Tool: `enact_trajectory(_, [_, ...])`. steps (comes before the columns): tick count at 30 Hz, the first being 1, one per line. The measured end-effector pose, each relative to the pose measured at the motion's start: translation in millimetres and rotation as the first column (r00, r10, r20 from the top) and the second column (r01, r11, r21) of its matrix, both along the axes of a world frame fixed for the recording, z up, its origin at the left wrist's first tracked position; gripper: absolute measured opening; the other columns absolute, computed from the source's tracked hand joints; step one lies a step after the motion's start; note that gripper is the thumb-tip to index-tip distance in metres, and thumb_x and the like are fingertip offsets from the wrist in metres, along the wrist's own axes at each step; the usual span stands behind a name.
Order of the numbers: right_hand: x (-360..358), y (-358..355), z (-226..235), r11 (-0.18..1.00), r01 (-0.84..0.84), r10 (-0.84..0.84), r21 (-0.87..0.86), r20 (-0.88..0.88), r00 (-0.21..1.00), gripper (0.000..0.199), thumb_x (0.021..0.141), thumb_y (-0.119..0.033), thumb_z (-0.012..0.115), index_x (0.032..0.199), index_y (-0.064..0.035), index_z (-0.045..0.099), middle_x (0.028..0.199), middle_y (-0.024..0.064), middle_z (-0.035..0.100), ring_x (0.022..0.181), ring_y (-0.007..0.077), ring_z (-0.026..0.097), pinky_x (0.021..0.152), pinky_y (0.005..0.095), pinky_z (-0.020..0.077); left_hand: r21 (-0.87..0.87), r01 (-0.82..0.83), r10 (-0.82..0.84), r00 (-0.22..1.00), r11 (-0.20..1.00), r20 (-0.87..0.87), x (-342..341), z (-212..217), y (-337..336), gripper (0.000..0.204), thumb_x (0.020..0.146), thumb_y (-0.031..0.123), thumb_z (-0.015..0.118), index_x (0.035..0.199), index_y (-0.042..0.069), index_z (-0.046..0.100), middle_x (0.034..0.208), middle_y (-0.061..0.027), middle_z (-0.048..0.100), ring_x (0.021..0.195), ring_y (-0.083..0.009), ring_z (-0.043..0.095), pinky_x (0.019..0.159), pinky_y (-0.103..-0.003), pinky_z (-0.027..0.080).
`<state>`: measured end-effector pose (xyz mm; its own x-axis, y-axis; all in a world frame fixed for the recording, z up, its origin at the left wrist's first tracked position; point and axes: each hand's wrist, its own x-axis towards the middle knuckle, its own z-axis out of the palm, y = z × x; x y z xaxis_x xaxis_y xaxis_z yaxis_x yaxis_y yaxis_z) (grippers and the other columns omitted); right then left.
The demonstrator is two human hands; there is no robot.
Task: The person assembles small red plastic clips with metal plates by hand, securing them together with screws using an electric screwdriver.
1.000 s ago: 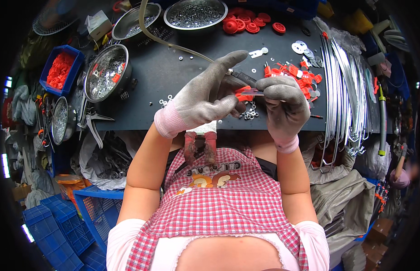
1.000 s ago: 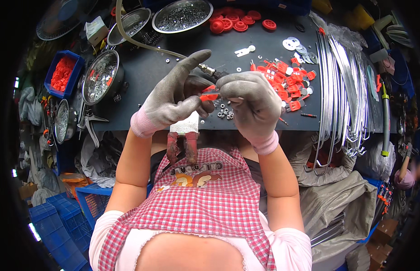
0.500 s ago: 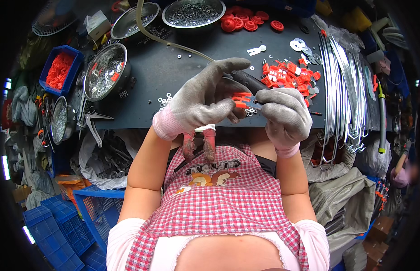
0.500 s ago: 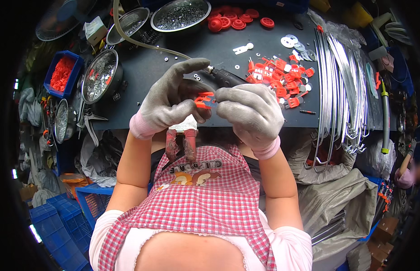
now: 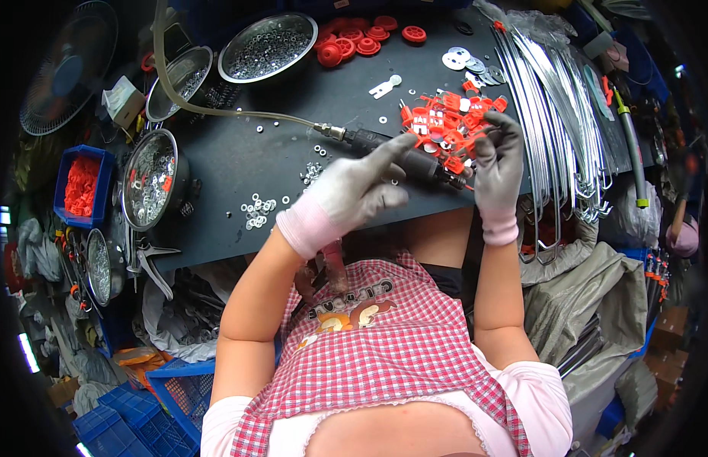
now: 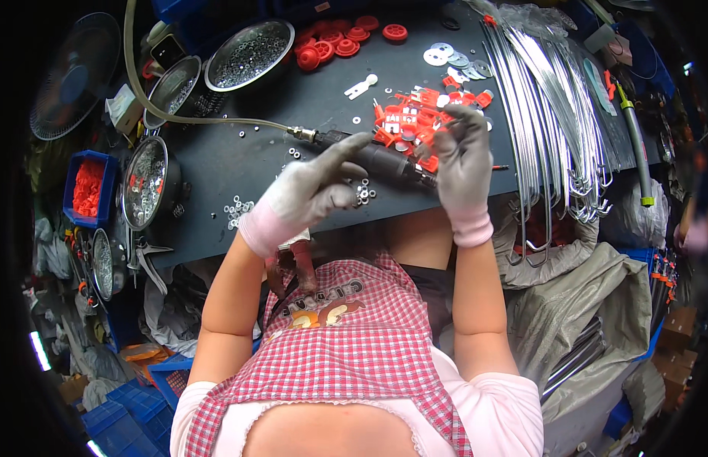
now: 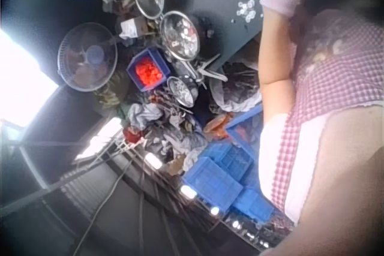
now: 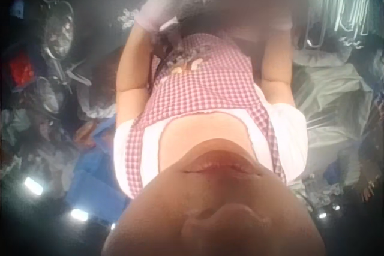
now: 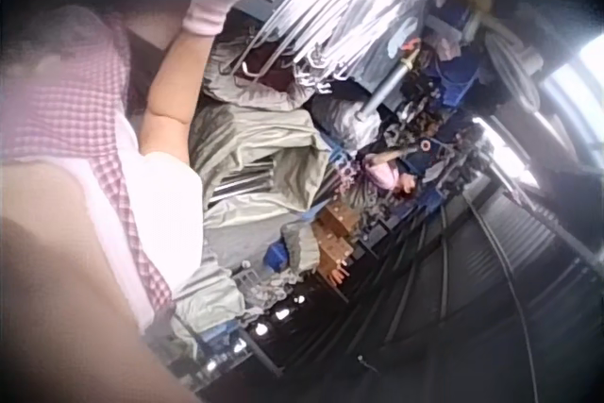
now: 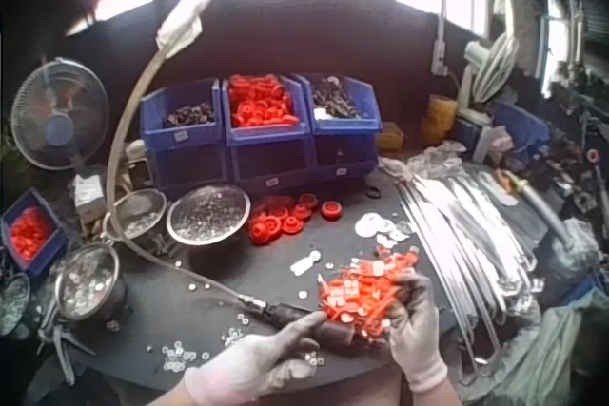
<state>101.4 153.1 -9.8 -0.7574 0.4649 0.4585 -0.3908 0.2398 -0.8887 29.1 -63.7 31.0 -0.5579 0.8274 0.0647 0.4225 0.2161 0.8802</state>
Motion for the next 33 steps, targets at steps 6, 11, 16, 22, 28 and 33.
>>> enact_trajectory(6, [-43, 34, -14, 0.655, 0.068, -0.536, 0.753, 0.399, 0.744, 0.038, 0.084, -0.027, 0.068, 0.11, -0.0059, 0.051, 0.092, 0.0164, 0.063, 0.089, 0.0304, 0.063, 0.08, 0.043, 0.049, -0.255, -0.32, 0.153, 0.844, 0.912, -0.514, -121, -42, 72, 0.036, 0.083, 0.022, 0.065, 0.114, 0.005, 0.056, 0.108, -0.0191, 0.058, 0.101, -0.0343, 0.057, 0.086, -0.042, 0.046])
enact_trajectory(11, [-64, 60, 18, 0.583, -0.128, -0.525, 0.802, 0.492, 0.694, 0.044, 0.081, -0.038, 0.069, 0.111, -0.0095, 0.057, 0.109, 0.0131, 0.056, 0.108, 0.03, 0.054, 0.093, 0.0419, 0.0438, -0.359, -0.071, -0.151, 0.82, 0.931, -0.552, -160, -66, 82, 0.031, 0.081, 0.021, 0.067, 0.104, 0.004, 0.053, 0.103, -0.0169, 0.053, 0.103, -0.0344, 0.052, 0.089, -0.043, 0.043])
enact_trajectory(16, [-170, 186, 12, 0.562, -0.047, -0.644, 0.826, 0.472, 0.602, 0.034, 0.086, -0.035, 0.063, 0.107, -0.0085, 0.064, 0.108, 0.0164, 0.064, 0.103, 0.032, 0.06, 0.089, 0.042, 0.0463, -0.44, -0.06, -0.179, 0.859, 0.896, -0.48, -169, -61, 93, 0.027, 0.079, 0.012, 0.068, 0.101, 0.005, 0.054, 0.102, -0.0168, 0.053, 0.1, -0.0351, 0.052, 0.088, -0.042, 0.043])
enact_trajectory(22, [-290, 287, -36, 0.477, 0.102, -0.805, 0.873, 0.388, 0.448, 0.033, 0.085, -0.028, 0.061, 0.115, -0.0137, 0.063, 0.114, 0.0162, 0.063, 0.108, 0.0325, 0.06, 0.092, 0.0416, 0.047, -0.482, -0.042, -0.162, 0.914, 0.875, -0.372, -172, -60, 95, 0.029, 0.077, 0.015, 0.071, 0.099, 0.006, 0.055, 0.103, -0.0163, 0.053, 0.102, -0.0341, 0.051, 0.089, -0.041, 0.042])
enact_trajectory(28, [-291, 326, -49, 0.426, 0.161, -0.775, 0.89, 0.268, 0.572, 0.02, 0.085, -0.02, 0.06, 0.1, -0.0083, 0.068, 0.099, 0.0192, 0.065, 0.094, 0.0337, 0.063, 0.083, 0.0406, 0.0487, -0.471, 0.004, -0.186, 0.922, 0.882, -0.341, -170, -64, 100, 0.029, 0.077, 0.016, 0.07, 0.099, 0.004, 0.056, 0.106, -0.0164, 0.053, 0.104, -0.0344, 0.051, 0.09, -0.041, 0.042])
enact_trajectory(33, [-225, 253, 4, 0.55, 0.106, -0.505, 0.829, 0.229, 0.832, 0.024, 0.091, -0.026, 0.058, 0.105, -0.0084, 0.066, 0.089, 0.0167, 0.067, 0.085, 0.0269, 0.064, 0.08, 0.0349, 0.0479, -0.433, 0.0, -0.194, 0.894, 0.902, -0.405, -174, -60, 98, 0.029, 0.08, 0.025, 0.069, 0.098, 0.004, 0.059, 0.104, -0.0178, 0.057, 0.104, -0.0346, 0.054, 0.09, -0.041, 0.044])
